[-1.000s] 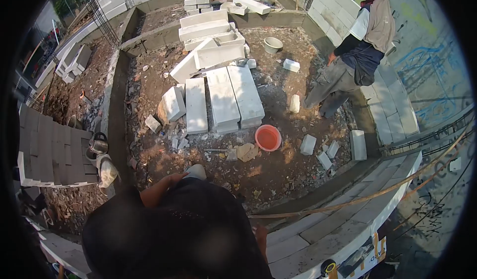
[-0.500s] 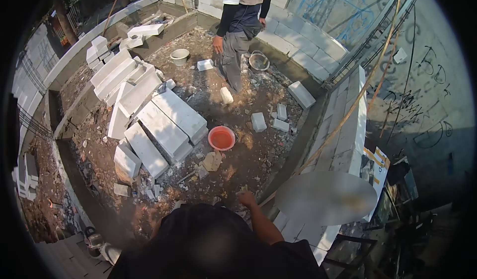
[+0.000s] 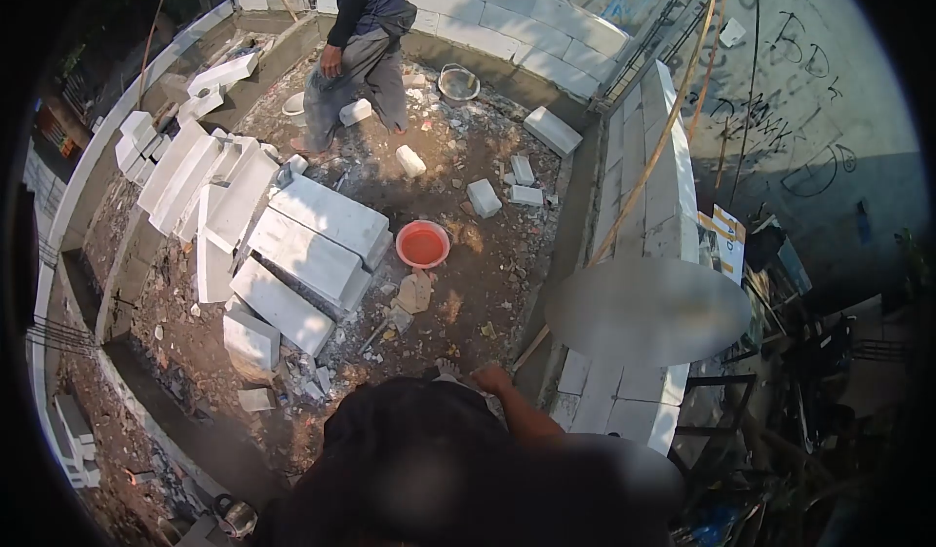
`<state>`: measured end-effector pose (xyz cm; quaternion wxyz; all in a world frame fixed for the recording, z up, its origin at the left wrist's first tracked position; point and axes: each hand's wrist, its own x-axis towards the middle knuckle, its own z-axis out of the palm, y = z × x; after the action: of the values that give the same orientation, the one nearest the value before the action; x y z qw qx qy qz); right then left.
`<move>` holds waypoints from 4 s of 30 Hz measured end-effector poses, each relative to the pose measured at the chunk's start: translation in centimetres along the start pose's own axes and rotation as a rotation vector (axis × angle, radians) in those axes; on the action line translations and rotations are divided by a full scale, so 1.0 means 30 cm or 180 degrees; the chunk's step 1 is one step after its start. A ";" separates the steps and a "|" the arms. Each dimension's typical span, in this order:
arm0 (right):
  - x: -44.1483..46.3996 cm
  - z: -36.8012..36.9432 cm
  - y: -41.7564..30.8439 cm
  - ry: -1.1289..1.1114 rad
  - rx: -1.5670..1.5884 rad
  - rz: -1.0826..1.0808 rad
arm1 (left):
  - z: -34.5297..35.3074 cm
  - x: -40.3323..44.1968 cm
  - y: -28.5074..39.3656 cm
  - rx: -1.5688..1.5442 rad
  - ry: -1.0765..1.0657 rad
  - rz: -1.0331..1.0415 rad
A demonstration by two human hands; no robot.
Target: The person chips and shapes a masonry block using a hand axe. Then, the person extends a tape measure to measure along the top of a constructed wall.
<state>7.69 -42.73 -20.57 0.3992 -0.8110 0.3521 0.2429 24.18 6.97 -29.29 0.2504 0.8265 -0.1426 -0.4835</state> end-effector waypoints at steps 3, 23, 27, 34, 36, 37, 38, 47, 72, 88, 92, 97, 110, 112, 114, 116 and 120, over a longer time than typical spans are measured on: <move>-0.054 0.029 -0.040 -0.0015 -0.0099 -0.0110 | -0.045 0.023 -0.019 0.0033 -0.0026 0.0025; -0.039 -0.072 -0.144 0.0334 0.0224 0.0060 | -0.075 0.137 -0.006 0.0252 0.0106 0.0436; 0.014 -0.081 -0.123 0.0156 0.0017 0.0011 | -0.034 0.177 0.019 0.0667 0.0247 0.0575; 0.093 -0.118 -0.106 0.0025 -0.1185 -0.1631 | 0.060 0.167 -0.022 0.0636 0.0760 0.0608; 0.107 -0.134 -0.151 -0.0034 -0.0942 -0.1325 | 0.071 0.123 -0.004 0.0472 0.1022 0.0623; 0.104 -0.143 -0.161 -0.0060 -0.0690 -0.0984 | 0.082 0.117 -0.007 0.0443 0.1016 0.0596; 0.130 -0.139 -0.131 -0.0090 -0.0716 -0.0982 | 0.091 0.116 -0.010 0.0538 0.1017 0.0581; 0.152 -0.137 -0.192 0.0018 -0.0204 -0.0800 | 0.088 0.104 -0.017 -0.0007 0.0891 0.0149; 0.082 -0.028 -0.234 0.0112 -0.0590 -0.0726 | 0.028 0.116 -0.133 -0.0430 0.0547 0.0720; 0.109 0.024 -0.234 -0.0165 -0.0179 -0.0442 | 0.000 0.149 -0.160 -0.0169 0.0595 0.0621; 0.025 -0.015 -0.322 -0.0105 -0.0103 -0.0297 | 0.026 0.160 -0.186 -0.0218 0.0628 0.0593; 0.095 0.003 -0.287 -0.0138 -0.0181 -0.0339 | 0.066 0.186 -0.242 -0.0393 0.0768 0.0580; 0.027 -0.002 -0.326 0.0405 -0.0403 -0.0546 | -0.066 0.115 -0.199 0.0096 0.0339 0.0814; -0.011 -0.054 -0.349 0.0271 -0.0323 -0.0236 | -0.101 0.115 -0.184 -0.0109 0.0169 0.0574; -0.107 -0.147 -0.384 0.0896 0.0040 -0.0233 | -0.130 0.111 -0.164 -0.0400 0.0109 0.0286; -0.192 -0.266 -0.406 0.1768 0.0506 -0.0231 | -0.163 0.095 -0.133 -0.0820 0.0104 -0.0063; -0.336 -0.605 -0.271 0.3142 0.0835 0.0164 | -0.258 0.061 0.017 -0.1919 0.0189 -0.0782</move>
<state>9.56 -50.27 0.33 0.2778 -0.7632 0.5460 -0.2056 31.84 7.82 -27.19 0.4277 0.7399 0.1152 -0.5063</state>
